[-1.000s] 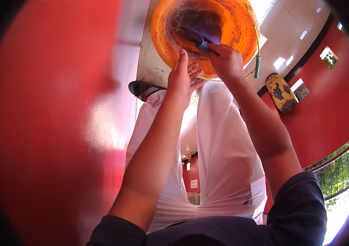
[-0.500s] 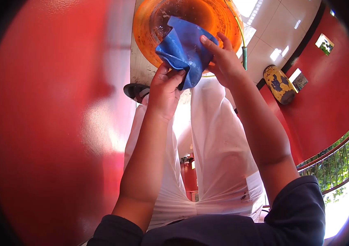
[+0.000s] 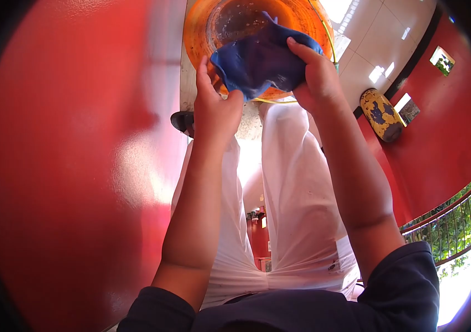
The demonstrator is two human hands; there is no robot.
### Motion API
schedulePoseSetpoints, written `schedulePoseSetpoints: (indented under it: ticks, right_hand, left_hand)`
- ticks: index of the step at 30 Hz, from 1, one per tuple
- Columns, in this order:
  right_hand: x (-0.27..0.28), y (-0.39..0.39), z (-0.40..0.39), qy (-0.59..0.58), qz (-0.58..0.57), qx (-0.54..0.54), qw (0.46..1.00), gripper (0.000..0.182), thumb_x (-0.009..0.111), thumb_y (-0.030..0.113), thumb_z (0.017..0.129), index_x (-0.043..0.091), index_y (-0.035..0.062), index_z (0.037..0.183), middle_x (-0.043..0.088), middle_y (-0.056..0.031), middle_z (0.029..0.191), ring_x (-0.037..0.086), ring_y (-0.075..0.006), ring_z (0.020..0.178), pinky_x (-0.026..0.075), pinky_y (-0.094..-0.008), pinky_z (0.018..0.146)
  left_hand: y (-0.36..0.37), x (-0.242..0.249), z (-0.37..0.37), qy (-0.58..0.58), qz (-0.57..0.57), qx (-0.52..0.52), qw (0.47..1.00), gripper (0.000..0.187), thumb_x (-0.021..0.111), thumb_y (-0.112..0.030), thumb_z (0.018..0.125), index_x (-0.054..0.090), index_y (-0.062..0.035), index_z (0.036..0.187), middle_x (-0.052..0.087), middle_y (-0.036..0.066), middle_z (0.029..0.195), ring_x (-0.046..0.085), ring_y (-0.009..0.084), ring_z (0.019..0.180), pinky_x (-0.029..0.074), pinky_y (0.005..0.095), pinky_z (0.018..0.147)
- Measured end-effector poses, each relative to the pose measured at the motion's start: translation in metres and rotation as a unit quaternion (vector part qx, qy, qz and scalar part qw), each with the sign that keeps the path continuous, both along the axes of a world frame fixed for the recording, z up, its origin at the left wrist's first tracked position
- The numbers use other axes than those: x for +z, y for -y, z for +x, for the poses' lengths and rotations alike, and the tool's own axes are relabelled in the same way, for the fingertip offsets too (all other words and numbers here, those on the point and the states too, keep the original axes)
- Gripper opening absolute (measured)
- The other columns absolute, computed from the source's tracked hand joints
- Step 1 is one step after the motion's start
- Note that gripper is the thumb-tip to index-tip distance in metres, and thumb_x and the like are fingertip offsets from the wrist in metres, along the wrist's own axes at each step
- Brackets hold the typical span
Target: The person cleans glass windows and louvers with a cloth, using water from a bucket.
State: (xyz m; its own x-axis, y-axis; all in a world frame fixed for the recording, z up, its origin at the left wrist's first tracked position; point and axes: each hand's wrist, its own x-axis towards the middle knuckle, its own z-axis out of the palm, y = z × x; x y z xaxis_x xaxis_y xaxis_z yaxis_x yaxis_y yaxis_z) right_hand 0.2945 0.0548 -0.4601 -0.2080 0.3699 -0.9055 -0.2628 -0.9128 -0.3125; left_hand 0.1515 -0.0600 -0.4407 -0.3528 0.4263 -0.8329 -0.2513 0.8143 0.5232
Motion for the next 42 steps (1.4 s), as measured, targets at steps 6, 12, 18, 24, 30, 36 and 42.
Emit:
schedulePoseSetpoints:
  ticks: [6,12,18,24,30,36,42]
  right_hand:
    - [0.029,-0.005,-0.004,-0.104,0.045,0.105,0.988,0.029,0.068,0.014,0.094,0.062,0.0029,0.120,0.068,-0.0100,0.107,0.067,-0.0198,0.098,0.053,-0.0340,0.090]
    - [0.027,-0.014,-0.013,-0.109,0.051,-0.003,0.993,0.039,0.064,0.029,0.097,0.060,0.0009,0.124,0.066,-0.0101,0.116,0.063,-0.0200,0.105,0.050,-0.0358,0.092]
    - [-0.017,-0.005,0.010,0.083,0.049,0.034,0.995,0.050,0.066,0.037,0.096,0.054,0.0040,0.132,0.060,-0.0102,0.110,0.060,-0.0213,0.100,0.051,-0.0400,0.088]
    - [-0.055,0.023,0.002,-0.077,-0.100,0.020,0.992,0.109,0.060,0.084,0.075,0.039,0.0080,0.150,0.048,-0.0188,0.144,0.048,-0.0349,0.131,0.039,-0.0521,0.110]
    - [-0.063,0.013,-0.025,-0.277,0.075,-0.024,0.958,0.100,0.071,0.069,0.078,0.038,0.0084,0.150,0.050,-0.0187,0.145,0.050,-0.0384,0.133,0.039,-0.0525,0.113]
    - [-0.027,-0.028,-0.045,-0.072,0.055,0.073,0.993,0.012,0.072,0.012,0.082,0.068,0.0059,0.091,0.070,-0.0124,0.086,0.069,-0.0238,0.083,0.058,-0.0363,0.074]
    - [-0.083,-0.034,-0.041,0.190,0.113,0.295,0.929,0.023,0.073,0.013,0.079,0.068,0.0023,0.098,0.071,-0.0134,0.088,0.069,-0.0258,0.084,0.056,-0.0380,0.074]
  left_hand:
    - [-0.016,-0.031,0.003,-0.071,0.221,-0.218,0.948,0.111,0.086,-0.010,0.066,0.019,-0.0067,0.155,0.033,0.022,0.154,0.037,0.0386,0.142,0.037,0.0439,0.114]
    - [-0.025,-0.055,0.006,-0.084,0.170,-0.180,0.965,0.064,0.088,-0.025,0.065,0.064,-0.0043,0.120,0.071,0.015,0.098,0.071,0.0309,0.097,0.056,0.0383,0.087]
    - [-0.027,-0.057,-0.001,0.160,0.053,0.021,0.985,0.043,0.080,-0.023,0.074,0.066,-0.0069,0.111,0.067,0.007,0.081,0.066,0.0194,0.066,0.055,0.0327,0.065]
    - [-0.024,-0.040,-0.020,0.526,-0.005,0.212,0.823,0.033,0.068,-0.029,0.087,0.058,-0.0046,0.107,0.062,0.004,0.075,0.041,0.0072,0.042,0.035,0.0237,0.043]
    - [-0.001,-0.033,-0.001,0.682,0.031,0.315,0.660,0.037,0.063,-0.041,0.095,0.061,-0.0075,0.110,0.064,0.002,0.074,0.040,0.0075,0.041,0.033,0.0223,0.043]
    - [-0.027,-0.017,-0.001,0.396,-0.055,0.035,0.916,0.037,0.074,-0.042,0.088,0.061,-0.0122,0.105,0.056,-0.001,0.069,0.049,0.0087,0.053,0.038,0.0234,0.050]
    - [-0.068,-0.041,-0.001,0.042,-0.130,-0.410,0.902,0.046,0.072,-0.041,0.078,0.072,-0.0107,0.113,0.073,0.013,0.109,0.070,0.0273,0.102,0.054,0.0391,0.086]
